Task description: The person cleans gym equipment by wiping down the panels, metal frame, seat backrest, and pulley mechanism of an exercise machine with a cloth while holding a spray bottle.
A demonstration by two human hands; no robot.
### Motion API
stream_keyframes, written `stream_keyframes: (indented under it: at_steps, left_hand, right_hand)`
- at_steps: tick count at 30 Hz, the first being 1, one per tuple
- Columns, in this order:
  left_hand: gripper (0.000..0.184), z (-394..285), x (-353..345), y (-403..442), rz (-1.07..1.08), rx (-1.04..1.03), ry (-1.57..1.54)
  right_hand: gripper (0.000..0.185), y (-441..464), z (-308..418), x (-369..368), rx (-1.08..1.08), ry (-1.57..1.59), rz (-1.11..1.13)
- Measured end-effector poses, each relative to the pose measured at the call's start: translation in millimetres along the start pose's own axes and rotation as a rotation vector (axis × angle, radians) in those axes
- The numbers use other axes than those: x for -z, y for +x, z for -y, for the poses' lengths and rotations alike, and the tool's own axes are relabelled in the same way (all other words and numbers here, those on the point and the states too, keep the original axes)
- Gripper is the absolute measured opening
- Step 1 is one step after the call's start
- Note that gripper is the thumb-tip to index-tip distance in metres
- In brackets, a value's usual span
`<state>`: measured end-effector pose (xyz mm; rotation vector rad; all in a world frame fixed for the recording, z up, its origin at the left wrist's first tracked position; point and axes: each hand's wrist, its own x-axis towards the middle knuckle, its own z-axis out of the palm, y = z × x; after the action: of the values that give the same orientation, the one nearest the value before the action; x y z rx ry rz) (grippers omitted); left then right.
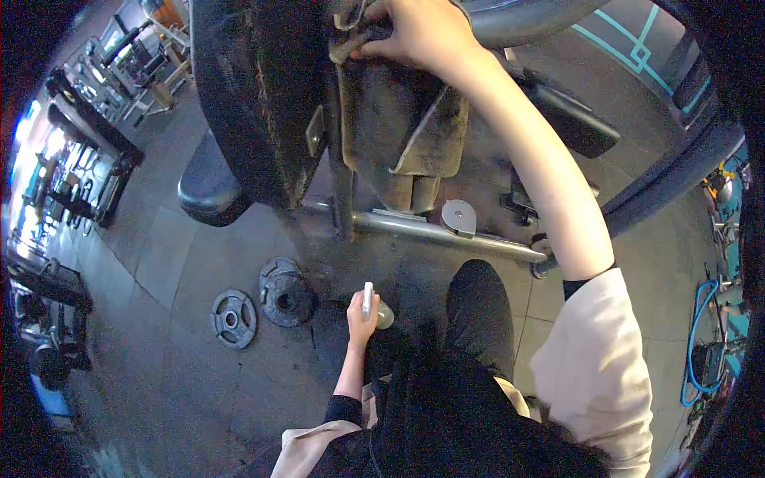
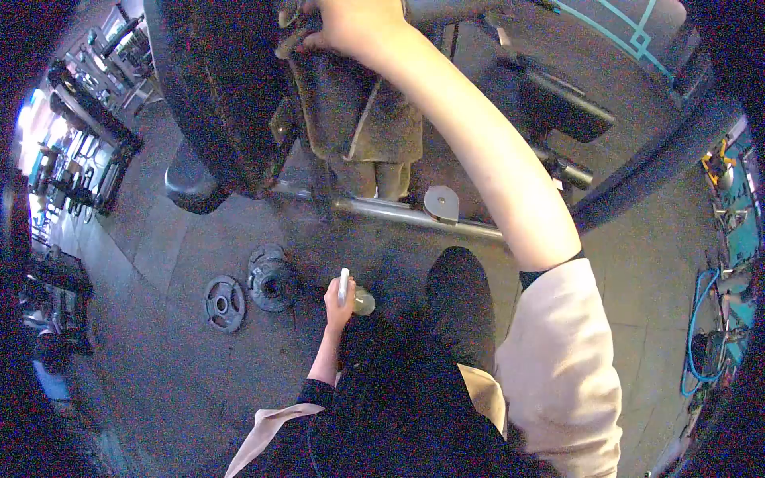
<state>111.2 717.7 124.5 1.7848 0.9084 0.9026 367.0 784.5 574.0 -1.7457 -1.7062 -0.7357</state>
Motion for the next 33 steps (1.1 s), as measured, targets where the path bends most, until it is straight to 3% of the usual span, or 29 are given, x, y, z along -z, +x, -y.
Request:
stream_keyframes:
  at_steps: [3, 9, 13, 17, 20, 21, 24, 27, 31, 33]
  left_hand:
    - [0.018, 6, -6, 0, 0.022, -0.03, -0.005]
    - [0.017, 10, -12, -2, 0.017, -0.025, 0.007]
    - [0.018, 4, -9, -2, 0.025, -0.04, -0.01]
    - [0.018, -1, -6, -2, 0.041, -0.054, 0.017]
    - [0.018, -2, -7, -1, 0.024, -0.037, 0.003]
    - [0.019, -3, -8, -1, 0.021, -0.025, -0.001]
    - [0.02, 5, -8, -2, 0.041, 0.028, -0.004]
    - [0.02, 3, -10, 0, 0.05, 0.037, 0.004]
    - [0.02, 2, -9, -2, 0.023, 0.013, 0.014]
    - [0.019, -1, -5, -3, 0.024, -0.003, -0.002]
  right_hand:
    - [0.038, 7, -2, 9, -0.008, 0.127, 0.15]
    - [0.048, 3, -12, 15, 0.115, 0.067, 0.224]
    - [0.055, -14, -5, 15, 0.121, 0.035, 0.144]
    - [0.046, -22, 1, -7, 0.128, -0.067, -0.054]
    - [0.037, -28, 7, -23, 0.094, 0.049, -0.195]
    - [0.051, -25, 1, -34, 0.097, -0.122, -0.159]
    - [0.046, -22, 3, -42, 0.081, -0.119, -0.211]
    - [0.026, -19, 10, -38, 0.126, 0.012, -0.329]
    - [0.017, -8, -1, -9, 0.074, 0.101, -0.08]
    - [0.026, -1, -13, 5, 0.171, 0.097, 0.09]
